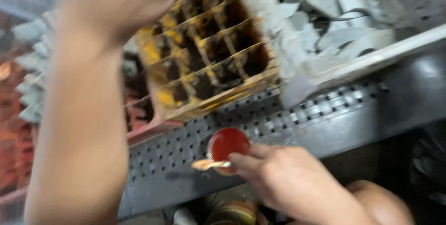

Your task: The person repeatedly picks up small gray plastic parts from a crate, applies a red liquid coating with a brush, and returns the parts to the crate. The process is performed one at a time in a repetitive cycle.

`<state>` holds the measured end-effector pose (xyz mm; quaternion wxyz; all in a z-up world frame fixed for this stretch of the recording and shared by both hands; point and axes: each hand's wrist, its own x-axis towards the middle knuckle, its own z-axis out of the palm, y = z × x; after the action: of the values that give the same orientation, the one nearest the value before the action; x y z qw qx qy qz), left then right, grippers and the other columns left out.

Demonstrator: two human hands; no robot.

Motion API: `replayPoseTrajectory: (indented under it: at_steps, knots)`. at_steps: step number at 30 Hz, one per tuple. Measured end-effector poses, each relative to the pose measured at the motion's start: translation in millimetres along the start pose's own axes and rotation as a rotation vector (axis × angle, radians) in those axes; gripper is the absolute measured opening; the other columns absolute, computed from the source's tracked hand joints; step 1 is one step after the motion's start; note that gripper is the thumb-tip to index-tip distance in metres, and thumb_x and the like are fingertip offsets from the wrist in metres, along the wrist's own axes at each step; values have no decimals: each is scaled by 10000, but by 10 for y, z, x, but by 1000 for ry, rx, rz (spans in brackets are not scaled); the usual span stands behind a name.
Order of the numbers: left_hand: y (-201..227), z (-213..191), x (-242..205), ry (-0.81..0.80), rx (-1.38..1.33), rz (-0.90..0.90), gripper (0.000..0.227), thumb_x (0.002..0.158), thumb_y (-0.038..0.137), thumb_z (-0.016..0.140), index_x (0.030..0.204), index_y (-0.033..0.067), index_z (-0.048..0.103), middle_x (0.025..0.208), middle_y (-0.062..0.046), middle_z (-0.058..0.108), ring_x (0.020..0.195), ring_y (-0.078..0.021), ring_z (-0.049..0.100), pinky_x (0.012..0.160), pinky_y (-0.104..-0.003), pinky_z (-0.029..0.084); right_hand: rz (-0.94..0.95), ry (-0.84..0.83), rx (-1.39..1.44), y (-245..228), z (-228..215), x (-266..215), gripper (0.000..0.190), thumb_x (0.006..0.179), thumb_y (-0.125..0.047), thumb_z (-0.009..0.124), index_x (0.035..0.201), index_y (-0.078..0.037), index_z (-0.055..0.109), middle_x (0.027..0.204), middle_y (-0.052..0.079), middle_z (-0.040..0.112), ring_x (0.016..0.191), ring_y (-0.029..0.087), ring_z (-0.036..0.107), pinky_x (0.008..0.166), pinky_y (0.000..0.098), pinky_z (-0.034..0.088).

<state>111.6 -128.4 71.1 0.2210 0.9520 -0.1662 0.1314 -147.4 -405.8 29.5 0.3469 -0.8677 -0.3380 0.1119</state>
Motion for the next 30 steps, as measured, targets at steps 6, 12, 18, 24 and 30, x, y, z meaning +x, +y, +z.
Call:
replayPoseTrajectory:
  at_steps: [6,12,18,24,30]
  knots:
    - [-201,-1417,-2941,111,-343,-20,273,929,134,808,1073,66,586,962,-73,676,873,-185,645,862,-328,522,301,-55,-216,-11,76,-235,402,840,-336,707,1232,-278,772,817,1,711,692,283,706,614,409,565]
    - [-110,-1069,-3781,184,-473,-125,286,965,126,783,1115,56,549,1029,-105,704,1073,-249,705,995,-371,575,520,40,-281,169,487,-317,346,866,-279,784,1210,-249,800,795,31,724,661,200,663,586,329,554]
    - [-316,-511,-4095,238,-394,-171,289,952,147,763,1197,78,626,1076,-147,682,896,-246,706,780,-348,576,474,92,-193,454,702,-393,355,882,-160,774,1236,-145,784,768,89,677,668,193,619,580,314,522]
    - [-499,-243,-4215,136,-169,-203,219,890,134,724,1083,94,628,1031,-150,688,1010,-409,672,848,-446,537,479,26,-285,667,797,-399,362,935,-163,757,1297,-139,754,766,87,646,663,187,604,594,312,512]
    - [-477,-388,-4315,248,-346,-664,406,957,165,750,1259,44,507,998,-155,729,897,-336,765,760,-406,581,395,134,-204,801,843,-562,388,916,-112,683,1300,-99,739,809,82,618,719,187,589,653,317,501]
